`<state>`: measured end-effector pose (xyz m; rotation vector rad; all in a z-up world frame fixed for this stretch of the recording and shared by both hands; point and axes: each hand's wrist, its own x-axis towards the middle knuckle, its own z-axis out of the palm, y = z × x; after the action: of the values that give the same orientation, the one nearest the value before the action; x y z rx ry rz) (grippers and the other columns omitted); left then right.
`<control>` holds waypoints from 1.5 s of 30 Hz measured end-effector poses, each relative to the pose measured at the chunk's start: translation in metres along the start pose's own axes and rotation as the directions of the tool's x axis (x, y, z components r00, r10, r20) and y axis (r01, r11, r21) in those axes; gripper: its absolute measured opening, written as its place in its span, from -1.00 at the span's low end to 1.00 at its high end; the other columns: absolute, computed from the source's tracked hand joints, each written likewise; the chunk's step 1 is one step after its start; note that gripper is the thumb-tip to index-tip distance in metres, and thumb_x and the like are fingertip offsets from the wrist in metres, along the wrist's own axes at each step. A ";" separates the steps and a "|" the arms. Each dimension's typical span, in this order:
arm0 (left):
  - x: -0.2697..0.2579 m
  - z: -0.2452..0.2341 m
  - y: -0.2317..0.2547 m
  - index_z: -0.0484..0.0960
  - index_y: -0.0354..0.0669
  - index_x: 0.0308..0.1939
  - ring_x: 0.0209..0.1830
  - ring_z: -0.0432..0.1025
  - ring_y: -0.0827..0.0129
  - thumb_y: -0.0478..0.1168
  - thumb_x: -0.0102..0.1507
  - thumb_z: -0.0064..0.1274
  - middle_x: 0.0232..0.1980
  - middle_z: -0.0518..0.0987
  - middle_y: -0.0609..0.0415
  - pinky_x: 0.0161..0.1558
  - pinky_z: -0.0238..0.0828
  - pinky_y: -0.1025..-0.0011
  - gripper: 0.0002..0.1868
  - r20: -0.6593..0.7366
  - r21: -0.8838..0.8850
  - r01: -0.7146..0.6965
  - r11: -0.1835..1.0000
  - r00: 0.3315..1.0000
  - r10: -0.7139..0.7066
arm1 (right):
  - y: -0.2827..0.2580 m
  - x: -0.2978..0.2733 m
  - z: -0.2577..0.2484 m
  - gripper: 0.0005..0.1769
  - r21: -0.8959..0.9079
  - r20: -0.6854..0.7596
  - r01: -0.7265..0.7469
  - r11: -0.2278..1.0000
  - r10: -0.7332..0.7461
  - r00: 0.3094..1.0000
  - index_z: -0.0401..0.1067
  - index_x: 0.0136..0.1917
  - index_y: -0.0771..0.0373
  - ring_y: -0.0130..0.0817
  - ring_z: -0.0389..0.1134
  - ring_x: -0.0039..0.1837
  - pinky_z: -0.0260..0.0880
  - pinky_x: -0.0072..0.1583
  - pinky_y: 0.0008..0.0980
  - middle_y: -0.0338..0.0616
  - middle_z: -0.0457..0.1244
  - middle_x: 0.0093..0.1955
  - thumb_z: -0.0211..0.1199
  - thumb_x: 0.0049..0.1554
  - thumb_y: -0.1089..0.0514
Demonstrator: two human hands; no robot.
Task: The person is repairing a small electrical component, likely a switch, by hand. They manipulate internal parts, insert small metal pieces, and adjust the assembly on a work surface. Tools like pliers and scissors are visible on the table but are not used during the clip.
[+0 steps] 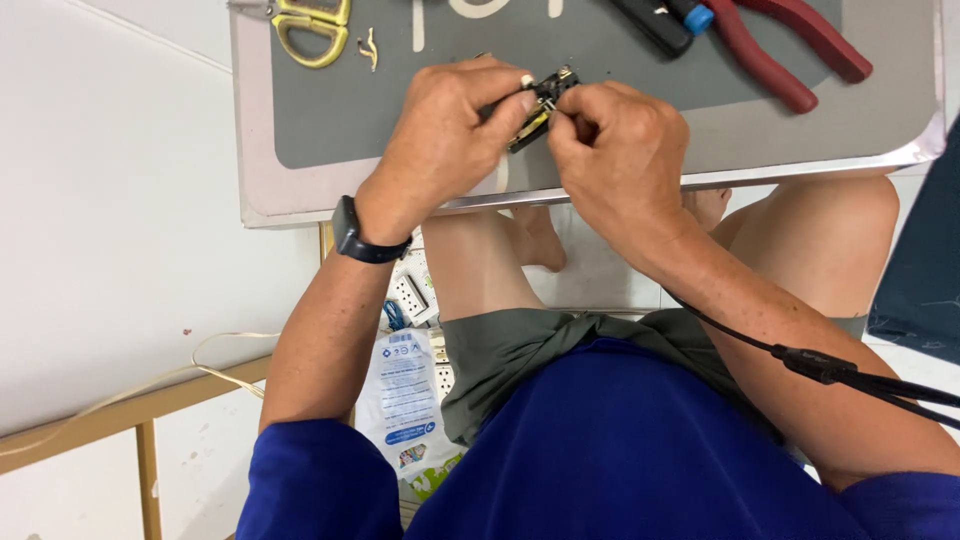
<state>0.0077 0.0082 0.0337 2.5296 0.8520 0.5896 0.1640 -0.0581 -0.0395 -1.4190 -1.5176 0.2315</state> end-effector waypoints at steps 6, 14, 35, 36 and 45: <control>0.004 -0.009 0.003 0.56 -0.28 -0.35 -0.42 0.27 0.45 -0.37 0.30 -0.04 -0.40 0.49 0.13 -0.31 0.20 0.48 -0.87 0.076 -0.174 0.090 0.981 0.994 -0.077 | -0.003 0.004 -0.003 -0.86 0.050 0.001 -0.040 0.998 0.040 0.999 0.41 -0.35 0.17 -0.38 0.12 -0.39 0.07 -0.31 -0.30 -0.32 0.15 -0.48 0.20 0.02 0.32; 0.011 -0.015 0.014 0.30 -0.27 -0.51 -0.43 0.24 0.41 -0.33 0.39 -0.11 -0.46 0.38 0.10 -0.33 0.16 0.42 -0.66 0.159 -0.115 0.063 0.991 0.986 -0.044 | -0.004 0.002 -0.001 -0.84 0.028 -0.024 -0.066 0.997 0.067 0.997 0.38 -0.36 0.14 -0.37 0.11 -0.40 0.02 -0.35 -0.29 -0.33 0.12 -0.48 0.19 0.05 0.28; 0.000 -0.006 0.007 0.59 -0.33 -0.05 -0.22 0.37 0.31 -0.36 0.36 -0.12 -0.18 0.50 0.01 -0.16 0.28 0.39 -0.81 0.118 -0.168 0.031 0.985 0.993 -0.011 | 0.010 0.014 -0.008 -0.83 0.104 0.190 -0.158 0.982 0.136 0.972 0.42 -0.38 0.12 -0.43 0.03 -0.40 0.01 -0.34 -0.30 -0.30 0.09 -0.53 0.17 0.04 0.24; 0.000 -0.005 0.004 0.58 -0.33 0.02 -0.21 0.35 0.32 -0.31 0.40 -0.17 -0.19 0.46 0.03 -0.14 0.27 0.40 -0.76 0.129 -0.176 0.029 0.984 0.992 -0.006 | 0.011 0.016 -0.007 -0.83 0.126 0.225 -0.218 0.968 0.187 0.956 0.44 -0.38 0.11 -0.51 -0.04 -0.39 0.01 -0.34 -0.38 -0.33 0.04 -0.55 0.16 0.03 0.24; -0.015 0.013 0.008 0.60 -0.25 -0.09 -0.34 0.29 0.47 -0.21 0.37 -0.11 -0.34 0.48 0.17 -0.28 0.21 0.47 -0.78 -0.094 -0.111 0.061 0.992 0.993 -0.072 | 0.016 0.016 -0.004 -0.80 0.142 0.233 -0.224 0.964 0.188 0.954 0.39 -0.43 0.09 -0.64 -0.04 -0.35 -0.04 -0.31 -0.43 -0.45 0.01 -0.53 0.19 0.01 0.24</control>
<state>0.0071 -0.0098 0.0234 2.3826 0.9098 0.7225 0.1806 -0.0424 -0.0408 -1.4529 -1.4836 0.6478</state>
